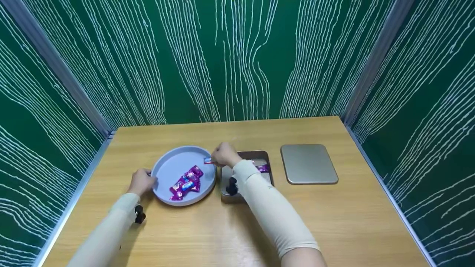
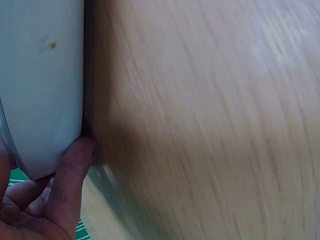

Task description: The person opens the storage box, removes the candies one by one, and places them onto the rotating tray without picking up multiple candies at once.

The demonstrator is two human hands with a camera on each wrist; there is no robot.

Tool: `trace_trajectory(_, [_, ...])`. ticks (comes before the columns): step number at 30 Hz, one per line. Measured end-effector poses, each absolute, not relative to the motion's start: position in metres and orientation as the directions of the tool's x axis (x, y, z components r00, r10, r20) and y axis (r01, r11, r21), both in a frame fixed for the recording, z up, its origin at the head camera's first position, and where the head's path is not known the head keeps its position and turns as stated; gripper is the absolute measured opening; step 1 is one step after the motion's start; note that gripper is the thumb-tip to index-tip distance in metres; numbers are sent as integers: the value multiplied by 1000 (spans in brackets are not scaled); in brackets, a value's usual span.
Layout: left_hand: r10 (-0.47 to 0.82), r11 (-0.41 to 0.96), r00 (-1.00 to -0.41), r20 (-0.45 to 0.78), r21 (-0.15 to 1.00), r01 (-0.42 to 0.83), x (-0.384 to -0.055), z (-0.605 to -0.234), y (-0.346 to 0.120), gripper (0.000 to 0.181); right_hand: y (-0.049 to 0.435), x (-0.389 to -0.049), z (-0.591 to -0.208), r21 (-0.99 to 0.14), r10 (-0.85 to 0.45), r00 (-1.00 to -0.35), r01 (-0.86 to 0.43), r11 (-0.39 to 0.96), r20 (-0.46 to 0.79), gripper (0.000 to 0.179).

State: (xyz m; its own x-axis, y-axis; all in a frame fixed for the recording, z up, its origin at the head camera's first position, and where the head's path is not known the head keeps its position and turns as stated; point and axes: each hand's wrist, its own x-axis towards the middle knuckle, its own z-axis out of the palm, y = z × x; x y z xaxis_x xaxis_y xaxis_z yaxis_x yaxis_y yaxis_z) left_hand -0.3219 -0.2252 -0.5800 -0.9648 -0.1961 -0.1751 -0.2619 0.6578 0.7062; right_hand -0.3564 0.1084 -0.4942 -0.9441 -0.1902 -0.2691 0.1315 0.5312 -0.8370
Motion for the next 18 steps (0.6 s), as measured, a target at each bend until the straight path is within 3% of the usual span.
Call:
trace_trajectory(6, [-188,628,-965,-183,733,-261,-326,-585,-229,41,86,-349,-500,-836,-257,-936,65,544,-240,14])
trace_trajectory(12, [-162,688,-983,-80,706,-171,-347,-620,-244,20,66,-343,-510,-841,-302,-925,33,541,-231,21])
trace_trajectory(18, [-180,653,-976,-124,727,-213,-334,-598,-235,22,49,-338,-521,-829,-309,-925,10,559,-219,21])
